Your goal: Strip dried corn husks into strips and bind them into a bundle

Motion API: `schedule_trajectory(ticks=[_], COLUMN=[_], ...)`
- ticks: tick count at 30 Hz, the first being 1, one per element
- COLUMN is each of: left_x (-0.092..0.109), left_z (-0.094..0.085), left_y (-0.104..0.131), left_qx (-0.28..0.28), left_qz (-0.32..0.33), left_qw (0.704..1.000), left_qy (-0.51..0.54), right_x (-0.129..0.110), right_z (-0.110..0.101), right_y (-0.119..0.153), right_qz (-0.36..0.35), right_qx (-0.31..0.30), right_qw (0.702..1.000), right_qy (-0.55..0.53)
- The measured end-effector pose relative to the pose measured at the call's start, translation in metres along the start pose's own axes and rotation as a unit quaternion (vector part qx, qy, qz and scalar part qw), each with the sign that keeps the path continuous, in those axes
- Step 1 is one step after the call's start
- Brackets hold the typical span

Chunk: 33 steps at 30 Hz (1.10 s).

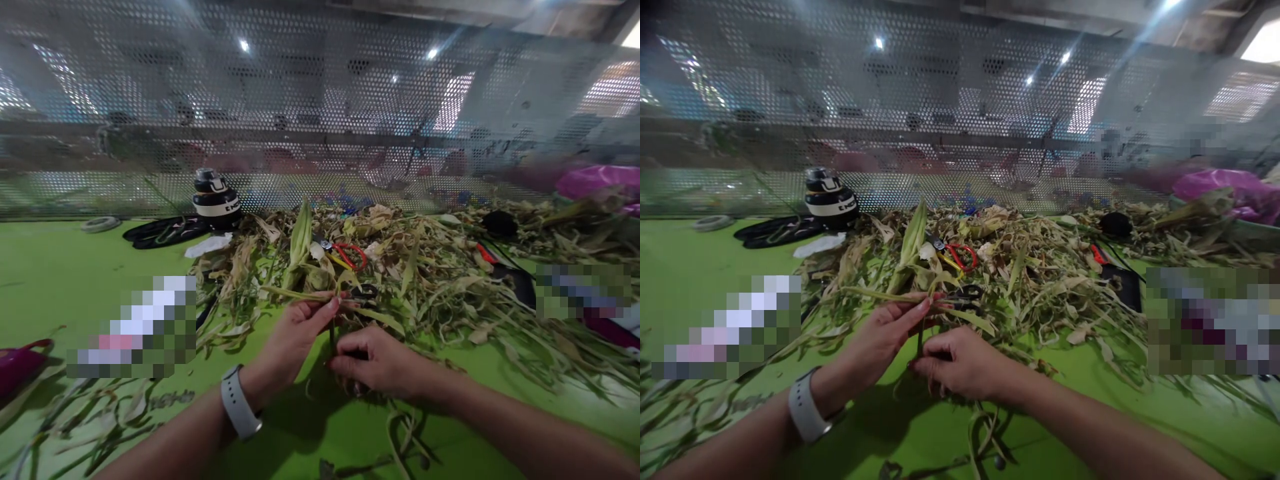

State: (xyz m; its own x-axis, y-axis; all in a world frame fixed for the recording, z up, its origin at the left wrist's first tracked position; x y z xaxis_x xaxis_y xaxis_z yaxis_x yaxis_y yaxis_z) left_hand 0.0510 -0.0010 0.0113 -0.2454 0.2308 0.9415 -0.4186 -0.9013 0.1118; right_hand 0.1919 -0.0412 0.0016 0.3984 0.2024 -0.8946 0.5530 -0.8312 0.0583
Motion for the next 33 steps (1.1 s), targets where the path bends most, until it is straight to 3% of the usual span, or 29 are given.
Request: schedule_trajectory(ticks=[2, 4, 6, 7, 9, 12, 14, 20, 24, 27, 30, 33], left_x=[0.000, 0.001, 0.001, 0.001, 0.001, -0.001, 0.000, 0.010, 0.011, 0.006, 0.000, -0.004], left_z=[-0.003, -0.005, -0.005, -0.003, 0.000, 0.003, 0.003, 0.001, 0.002, 0.004, 0.006, 0.006], left_y=[0.000, 0.002, 0.003, 0.004, 0.004, 0.004, 0.004, 0.005, 0.007, 0.009, 0.011, 0.013], left_qx=[0.016, 0.027, 0.009, -0.008, -0.046, -0.093, -0.103, -0.105, -0.136, -0.175, -0.193, -0.197], left_qz=[-0.005, -0.014, -0.021, -0.016, 0.012, 0.054, 0.064, 0.077, 0.060, 0.036, 0.020, -0.040], left_qw=[1.000, 0.998, 0.993, 0.991, 0.986, 0.976, 0.969, 0.954, 0.956, 0.955, 0.954, 0.951], left_qy=[-0.012, -0.057, -0.112, -0.133, -0.159, -0.188, -0.215, -0.271, -0.252, -0.235, -0.230, -0.236], right_x=[-0.009, -0.020, -0.028, -0.029, -0.027, -0.017, -0.012, -0.012, -0.016, -0.018, -0.016, -0.015], right_z=[-0.007, -0.019, -0.033, -0.039, -0.048, -0.053, -0.052, -0.051, -0.053, -0.049, -0.041, -0.037], right_y=[0.004, 0.010, 0.014, 0.015, 0.013, 0.007, 0.004, 0.002, 0.004, 0.004, 0.001, -0.002], right_qz=[-0.081, -0.160, -0.195, -0.195, -0.175, -0.144, -0.131, -0.140, -0.130, -0.125, -0.154, -0.162], right_qx=[0.087, 0.216, 0.324, 0.347, 0.321, 0.206, 0.173, 0.208, 0.198, 0.228, 0.265, 0.267], right_qw=[0.987, 0.944, 0.897, 0.885, 0.891, 0.919, 0.921, 0.910, 0.921, 0.925, 0.927, 0.947], right_qy=[0.108, 0.190, 0.229, 0.243, 0.269, 0.304, 0.322, 0.329, 0.309, 0.277, 0.215, 0.080])
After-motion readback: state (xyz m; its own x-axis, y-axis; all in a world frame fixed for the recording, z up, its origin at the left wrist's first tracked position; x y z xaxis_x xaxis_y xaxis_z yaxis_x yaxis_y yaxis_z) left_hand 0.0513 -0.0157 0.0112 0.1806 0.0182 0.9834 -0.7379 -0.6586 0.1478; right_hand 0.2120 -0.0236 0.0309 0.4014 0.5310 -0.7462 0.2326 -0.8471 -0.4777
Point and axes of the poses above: each hand's wrist, its own y-axis away from the middle knuckle, its own z-axis out of the palm, x = y × z, the point moved 1 cm from there along -y, towards the middle knuckle
